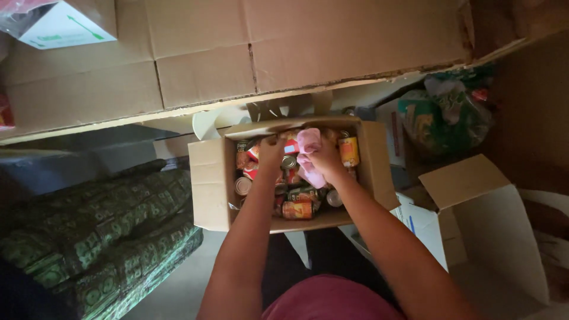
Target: The recorder takes canned goods out of a cardboard box, wipes them with a pink cloth, and arranges them neatly on a shop shelf.
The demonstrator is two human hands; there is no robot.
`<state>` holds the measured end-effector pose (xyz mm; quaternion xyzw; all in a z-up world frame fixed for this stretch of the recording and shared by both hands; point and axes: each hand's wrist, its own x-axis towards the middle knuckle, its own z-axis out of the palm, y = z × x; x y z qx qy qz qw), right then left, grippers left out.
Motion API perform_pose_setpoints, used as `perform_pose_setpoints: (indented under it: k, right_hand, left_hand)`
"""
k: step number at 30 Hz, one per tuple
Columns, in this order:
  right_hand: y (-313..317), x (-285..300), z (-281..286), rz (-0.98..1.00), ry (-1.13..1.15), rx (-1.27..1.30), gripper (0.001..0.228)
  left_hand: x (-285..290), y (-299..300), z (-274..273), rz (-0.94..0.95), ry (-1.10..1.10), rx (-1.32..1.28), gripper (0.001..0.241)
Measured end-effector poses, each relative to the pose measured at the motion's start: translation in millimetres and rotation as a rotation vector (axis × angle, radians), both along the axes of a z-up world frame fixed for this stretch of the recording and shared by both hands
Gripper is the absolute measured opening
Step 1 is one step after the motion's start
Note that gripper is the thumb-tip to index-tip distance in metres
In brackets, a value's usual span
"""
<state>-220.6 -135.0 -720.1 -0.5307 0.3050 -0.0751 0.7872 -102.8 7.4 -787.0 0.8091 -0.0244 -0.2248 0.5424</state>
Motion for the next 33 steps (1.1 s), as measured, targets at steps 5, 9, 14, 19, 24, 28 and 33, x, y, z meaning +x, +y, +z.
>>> perform_pose_setpoints:
  k: [5, 9, 14, 19, 24, 28, 33]
  right_hand:
    - [26.5, -25.6, 88.4, 0.02, -0.135, 0.092, 0.026]
    - [59.3, -58.0, 122.5, 0.117, -0.219, 0.035, 0.024]
    - [53.7, -75.5, 140.9, 0.104, -0.281, 0.161, 0.027]
    - [29.2, -82.9, 191.9, 0.031, -0.345, 0.292, 0.034]
    - [-9.3, -67.4, 277.0, -0.01, -0.428, 0.432, 0.042]
    - [-7.7, -91.9, 292.6, -0.02, -0.423, 0.384, 0.043]
    - [-12.4, -106.6, 311.6, -0.072, -0.4, 0.283, 0.043]
  left_hand:
    - [-28.0, -1.4, 130.1, 0.22, 0.042, -0.069, 0.049]
    - [-37.8, 3.1, 152.7, 0.206, -0.049, -0.158, 0.04]
    - [-57.2, 21.6, 237.2, 0.19, 0.278, -0.603, 0.07]
    - [-94.9, 12.3, 327.3, -0.075, 0.344, -0.496, 0.103]
    - [-107.5, 10.7, 418.7, -0.482, 0.266, -0.979, 0.098]
    - [-121.0, 16.6, 422.0, -0.691, 0.12, -0.999, 0.074]
    - [-142.1, 18.1, 430.2, -0.652, -0.709, -0.186, 0.084]
